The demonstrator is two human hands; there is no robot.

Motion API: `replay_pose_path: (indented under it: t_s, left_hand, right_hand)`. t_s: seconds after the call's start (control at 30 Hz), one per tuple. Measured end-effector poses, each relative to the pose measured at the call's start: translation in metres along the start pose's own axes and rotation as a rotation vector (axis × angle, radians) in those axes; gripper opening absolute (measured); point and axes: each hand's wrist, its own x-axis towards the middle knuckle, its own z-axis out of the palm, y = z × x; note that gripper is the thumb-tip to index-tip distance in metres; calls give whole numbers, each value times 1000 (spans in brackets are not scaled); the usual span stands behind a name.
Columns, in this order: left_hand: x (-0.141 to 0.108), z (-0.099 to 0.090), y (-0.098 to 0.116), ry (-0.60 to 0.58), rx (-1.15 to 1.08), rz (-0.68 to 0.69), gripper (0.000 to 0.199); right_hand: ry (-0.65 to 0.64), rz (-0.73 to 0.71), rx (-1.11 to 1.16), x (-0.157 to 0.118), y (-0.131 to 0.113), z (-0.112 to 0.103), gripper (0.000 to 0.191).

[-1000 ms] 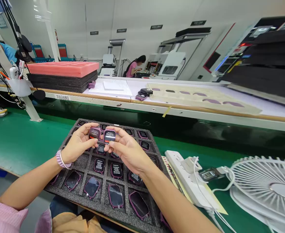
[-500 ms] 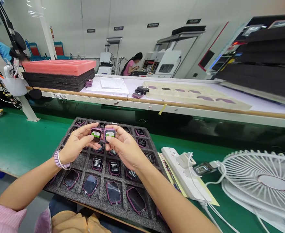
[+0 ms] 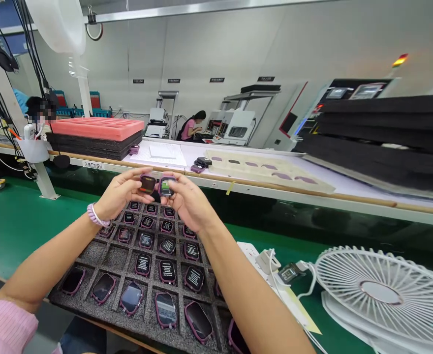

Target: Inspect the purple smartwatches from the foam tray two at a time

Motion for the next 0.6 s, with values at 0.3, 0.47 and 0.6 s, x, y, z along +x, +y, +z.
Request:
replay_pose_path:
  t_s: [0.3,0.47,0.6]
  left_hand:
    - [43,7,14,2,22,138,55]
    - [44,1,4,58,61,201,61]
    - [46,0,1,99,94,255,62]
  right_hand:
    - [87,-203,-27,28,-26,-19,39]
    - [96,-224,-91,26,-24,-26,41]
    - [75,-234,-101,30,-21,-26,43]
